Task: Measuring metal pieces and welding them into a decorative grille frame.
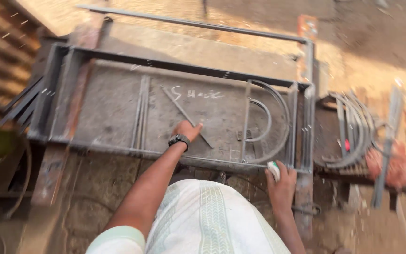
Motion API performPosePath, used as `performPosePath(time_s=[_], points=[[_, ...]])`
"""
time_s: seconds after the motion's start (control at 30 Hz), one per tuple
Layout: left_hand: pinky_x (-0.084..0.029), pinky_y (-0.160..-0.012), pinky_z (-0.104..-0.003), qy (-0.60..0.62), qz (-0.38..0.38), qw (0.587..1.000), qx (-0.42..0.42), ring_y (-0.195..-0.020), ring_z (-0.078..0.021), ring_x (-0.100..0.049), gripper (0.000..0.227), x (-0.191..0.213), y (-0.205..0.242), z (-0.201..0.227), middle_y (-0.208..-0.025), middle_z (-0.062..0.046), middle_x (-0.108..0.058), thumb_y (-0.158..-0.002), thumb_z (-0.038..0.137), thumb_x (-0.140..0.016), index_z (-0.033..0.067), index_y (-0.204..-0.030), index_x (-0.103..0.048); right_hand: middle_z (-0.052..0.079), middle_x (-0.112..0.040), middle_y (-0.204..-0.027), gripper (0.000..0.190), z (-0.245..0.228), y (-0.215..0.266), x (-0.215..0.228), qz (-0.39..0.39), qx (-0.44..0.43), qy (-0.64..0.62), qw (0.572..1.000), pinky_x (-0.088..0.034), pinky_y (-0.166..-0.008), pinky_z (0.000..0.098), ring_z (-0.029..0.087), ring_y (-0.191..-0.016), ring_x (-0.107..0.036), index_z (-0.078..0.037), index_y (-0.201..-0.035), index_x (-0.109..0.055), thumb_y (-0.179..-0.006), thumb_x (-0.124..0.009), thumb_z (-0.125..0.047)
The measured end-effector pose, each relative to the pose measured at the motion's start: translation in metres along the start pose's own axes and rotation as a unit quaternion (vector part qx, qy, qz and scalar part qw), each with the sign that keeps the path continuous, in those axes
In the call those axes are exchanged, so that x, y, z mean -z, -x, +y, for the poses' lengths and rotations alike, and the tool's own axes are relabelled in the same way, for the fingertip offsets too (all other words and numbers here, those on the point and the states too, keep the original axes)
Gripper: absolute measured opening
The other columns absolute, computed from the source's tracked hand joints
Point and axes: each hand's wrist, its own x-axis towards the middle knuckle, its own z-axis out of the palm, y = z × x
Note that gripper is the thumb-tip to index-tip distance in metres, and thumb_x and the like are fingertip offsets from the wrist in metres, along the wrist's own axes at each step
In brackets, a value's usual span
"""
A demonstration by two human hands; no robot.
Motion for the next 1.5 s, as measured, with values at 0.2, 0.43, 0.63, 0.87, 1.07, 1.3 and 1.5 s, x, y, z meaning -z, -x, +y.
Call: performPosePath(time_s=[0.2,0.43,0.63,0.87,1.07,1.3,1.5], points=[[-0.058,-0.084,-0.048,0.053,0.012,0.998,0.032,-0.095,-0.0374,-0.073,0.047,-0.021,-0.04,-0.006,-0.101,-0.021,-0.076,-0.082,0.048,-0.077,0.0024,-0.095,-0.08,0.017,-0.06,-0.115,0.043,-0.002,0.008,-0.007,-0.037,-0.052,0.143,0.988,-0.054,-0.082,0.0503,0.041,-0.1,-0.065,-0.009,-0.126,-0.063,-0.087,-0.077,-0.021],[-0.056,-0.05,-0.034,0.376,-0.036,0.926,-0.012,-0.056,-0.0209,-0.074,0.029,-0.068,-0.021,-0.022,-0.08,-0.016,-0.075,-0.096,0.026,-0.064,-0.0038,-0.096,-0.066,0.013,-0.066,-0.114,0.049,0.034,0.136,0.018,-0.059,-0.188,0.141,0.97,-0.056,-0.087,0.048,0.037,-0.106,-0.067,-0.024,-0.132,-0.065,-0.084,-0.076,-0.023],[-0.053,-0.058,-0.042,0.281,-0.034,0.939,-0.195,-0.067,-0.0293,-0.071,0.029,-0.068,0.038,0.012,-0.076,-0.017,-0.07,-0.098,0.027,-0.059,-0.0025,-0.102,-0.06,0.017,-0.066,-0.096,0.062,0.328,0.393,-0.012,-0.105,-0.277,0.201,0.934,-0.058,-0.093,0.0463,0.034,-0.099,-0.072,-0.038,-0.118,-0.076,-0.06,-0.095,-0.03],[-0.05,-0.062,-0.042,0.375,-0.056,0.899,-0.219,-0.069,-0.0234,-0.062,0.028,-0.027,0.065,0.091,-0.076,-0.014,-0.063,-0.101,0.026,-0.057,-0.0013,-0.101,-0.062,0.013,-0.064,-0.096,0.055,0.193,0.259,0.053,-0.012,-0.303,0.145,0.942,-0.058,-0.083,0.0382,0.027,-0.09,-0.072,-0.032,-0.124,-0.075,-0.071,-0.087,-0.025],[-0.051,-0.058,-0.039,0.361,-0.084,0.904,-0.214,-0.067,-0.0166,-0.06,0.026,-0.07,0.108,0.076,-0.074,-0.009,-0.062,-0.09,0.022,-0.064,0.0027,-0.106,-0.061,0.009,-0.068,-0.107,0.046,0.137,0.115,0.101,0.015,-0.208,0.066,0.976,-0.055,-0.084,0.0374,0.023,-0.096,-0.07,-0.02,-0.125,-0.076,-0.079,-0.085,-0.017],[-0.053,-0.059,-0.053,0.15,0.067,0.965,-0.202,-0.06,-0.0392,-0.067,0.046,-0.104,0.122,0.099,-0.066,-0.02,-0.068,-0.093,0.029,-0.059,0.0088,-0.135,-0.058,0.006,-0.065,-0.11,0.042,0.14,0.042,0.121,-0.065,-0.202,-0.044,0.976,-0.056,-0.073,0.035,0.02,-0.089,-0.067,-0.016,-0.123,-0.076,-0.082,-0.081,-0.011],[-0.054,-0.063,-0.057,0.115,0.147,0.965,-0.184,-0.069,-0.044,-0.069,0.046,-0.125,0.105,0.118,-0.075,-0.022,-0.07,-0.095,0.032,-0.058,0.0149,-0.138,-0.061,0.006,-0.068,-0.105,0.039,0.174,0.004,0.126,-0.104,-0.122,-0.008,0.987,-0.058,-0.074,0.0296,0.016,-0.092,-0.069,-0.018,-0.119,-0.078,-0.08,-0.083,-0.016]])
